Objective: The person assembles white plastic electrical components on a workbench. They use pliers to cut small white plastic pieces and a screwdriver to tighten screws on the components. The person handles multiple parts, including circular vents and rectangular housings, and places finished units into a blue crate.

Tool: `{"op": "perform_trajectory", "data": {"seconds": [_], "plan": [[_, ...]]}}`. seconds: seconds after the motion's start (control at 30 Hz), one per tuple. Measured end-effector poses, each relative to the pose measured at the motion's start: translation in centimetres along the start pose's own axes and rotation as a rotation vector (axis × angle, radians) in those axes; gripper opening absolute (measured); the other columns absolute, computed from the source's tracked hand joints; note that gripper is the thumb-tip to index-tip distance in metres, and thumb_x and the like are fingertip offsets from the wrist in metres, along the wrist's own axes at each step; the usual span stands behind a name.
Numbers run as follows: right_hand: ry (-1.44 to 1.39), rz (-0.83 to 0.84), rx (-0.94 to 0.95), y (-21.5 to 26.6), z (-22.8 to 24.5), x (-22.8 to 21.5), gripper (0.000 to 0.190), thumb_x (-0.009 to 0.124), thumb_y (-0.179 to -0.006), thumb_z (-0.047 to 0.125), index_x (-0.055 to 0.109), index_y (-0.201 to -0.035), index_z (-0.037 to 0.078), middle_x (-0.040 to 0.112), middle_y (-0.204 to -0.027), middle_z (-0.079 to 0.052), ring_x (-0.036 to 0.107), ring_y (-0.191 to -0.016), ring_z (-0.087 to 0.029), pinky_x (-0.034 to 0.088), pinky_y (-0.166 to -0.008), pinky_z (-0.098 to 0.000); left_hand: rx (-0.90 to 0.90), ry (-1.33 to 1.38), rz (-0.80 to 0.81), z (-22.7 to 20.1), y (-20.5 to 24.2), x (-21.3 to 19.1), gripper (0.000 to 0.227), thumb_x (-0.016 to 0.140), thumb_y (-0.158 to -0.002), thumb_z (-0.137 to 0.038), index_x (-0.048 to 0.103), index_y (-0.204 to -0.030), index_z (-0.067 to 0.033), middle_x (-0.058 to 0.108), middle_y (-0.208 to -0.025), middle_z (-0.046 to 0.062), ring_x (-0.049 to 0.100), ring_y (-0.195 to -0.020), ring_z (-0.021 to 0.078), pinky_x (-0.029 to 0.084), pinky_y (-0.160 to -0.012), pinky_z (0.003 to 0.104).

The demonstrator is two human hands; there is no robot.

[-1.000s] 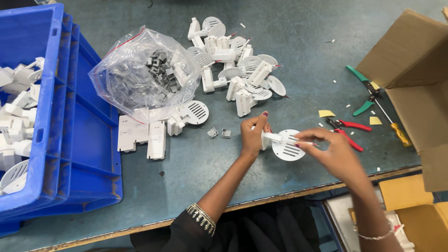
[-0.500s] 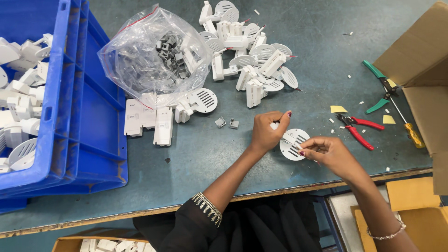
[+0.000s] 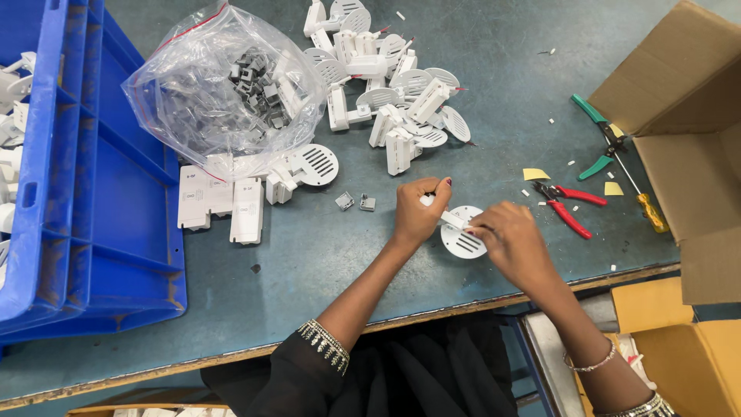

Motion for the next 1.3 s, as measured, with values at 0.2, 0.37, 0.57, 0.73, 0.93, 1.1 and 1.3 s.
{"op": "perform_trajectory", "data": {"seconds": [0.2, 0.37, 0.57, 0.73, 0.93, 1.1, 1.3], "plan": [[0.028, 0.051, -0.02, 0.7, 0.1, 1.0, 0.012, 0.068, -0.09, 0.011, 0.074, -0.098, 0.005, 0.07, -0.092, -0.009, 0.063, -0.094, -0.028, 0.043, -0.095, -0.043, 0.018, -0.055, 0.002, 0.0, 0.3, 0.2, 0.034, 0.062, -0.095, -0.012, 0.057, -0.065, 0.0034, 0.054, -0.054, 0.005, 0.045, -0.051, 0.0074, 0.034, -0.051, 0.032], [-0.276, 0.003, 0.168, 1.8, -1.3, 1.2, 0.024, 0.066, -0.089, 0.006, 0.077, -0.11, 0.006, 0.074, -0.105, -0.008, 0.067, -0.099, -0.025, 0.051, -0.086, -0.0348, 0.003, -0.04, -0.018, -0.3, -0.1, -0.1, 0.034, 0.062, -0.095, -0.012, 0.061, -0.064, 0.0025, 0.057, -0.054, 0.005, 0.047, -0.05, 0.0081, 0.034, -0.05, 0.032], [-0.322, -0.005, 0.312, 1.4, -2.0, 1.4, 0.015, 0.079, -0.083, 0.012, 0.079, -0.095, 0.004, 0.074, -0.092, -0.008, 0.071, -0.082, -0.022, 0.053, -0.078, -0.0334, 0.002, -0.044, -0.01, -0.6, 0.0, 0.0, 0.034, 0.062, -0.095, -0.012, 0.061, -0.064, 0.0024, 0.058, -0.054, 0.004, 0.049, -0.049, 0.0079, 0.034, -0.049, 0.032], [-0.255, -0.067, 0.377, 0.7, -1.5, 1.4, 0.014, 0.081, -0.079, 0.013, 0.074, -0.084, 0.002, 0.069, -0.082, -0.006, 0.066, -0.073, -0.021, 0.051, -0.07, -0.0354, 0.032, -0.012, -0.022, -0.7, 0.1, 0.0, 0.035, 0.062, -0.096, -0.011, 0.06, -0.064, 0.0023, 0.056, -0.055, 0.004, 0.046, -0.051, 0.008, 0.033, -0.05, 0.032], [-0.074, -0.097, 0.099, 0.6, 0.3, 0.7, 0.006, 0.075, -0.084, 0.009, 0.072, -0.086, 0.004, 0.069, -0.091, -0.005, 0.062, -0.094, -0.025, 0.041, -0.094, -0.0401, 0.002, 0.001, 0.008, -0.4, -0.1, 0.0, 0.036, 0.062, -0.096, -0.011, 0.061, -0.062, 0.0021, 0.056, -0.054, 0.003, 0.045, -0.05, 0.007, 0.032, -0.049, 0.031], [0.014, -0.1, 0.014, 1.3, 0.6, 0.4, 0.014, 0.067, -0.086, 0.002, 0.073, -0.098, 0.005, 0.071, -0.1, -0.004, 0.063, -0.097, -0.025, 0.04, -0.1, -0.0406, -0.004, 0.017, 0.02, -0.1, 0.1, 0.3, 0.035, 0.062, -0.096, -0.012, 0.062, -0.064, 0.0019, 0.057, -0.055, 0.003, 0.047, -0.051, 0.0062, 0.034, -0.05, 0.03], [-0.016, -0.097, 0.097, 1.4, 0.8, 0.2, 0.02, 0.075, -0.086, 0.014, 0.073, -0.105, 0.007, 0.071, -0.102, -0.006, 0.065, -0.099, -0.025, 0.043, -0.093, -0.0406, -0.084, 0.089, 0.009, 0.8, 0.0, 0.2, 0.036, 0.062, -0.097, -0.012, 0.061, -0.064, 0.0021, 0.058, -0.056, 0.002, 0.049, -0.052, 0.0051, 0.035, -0.05, 0.028]]}}
Point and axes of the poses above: each hand's wrist, its own y-axis away from the middle knuckle, its own x-axis out of the palm, z = x × y, the point moved 5 cm from there along -y, towards the middle knuckle
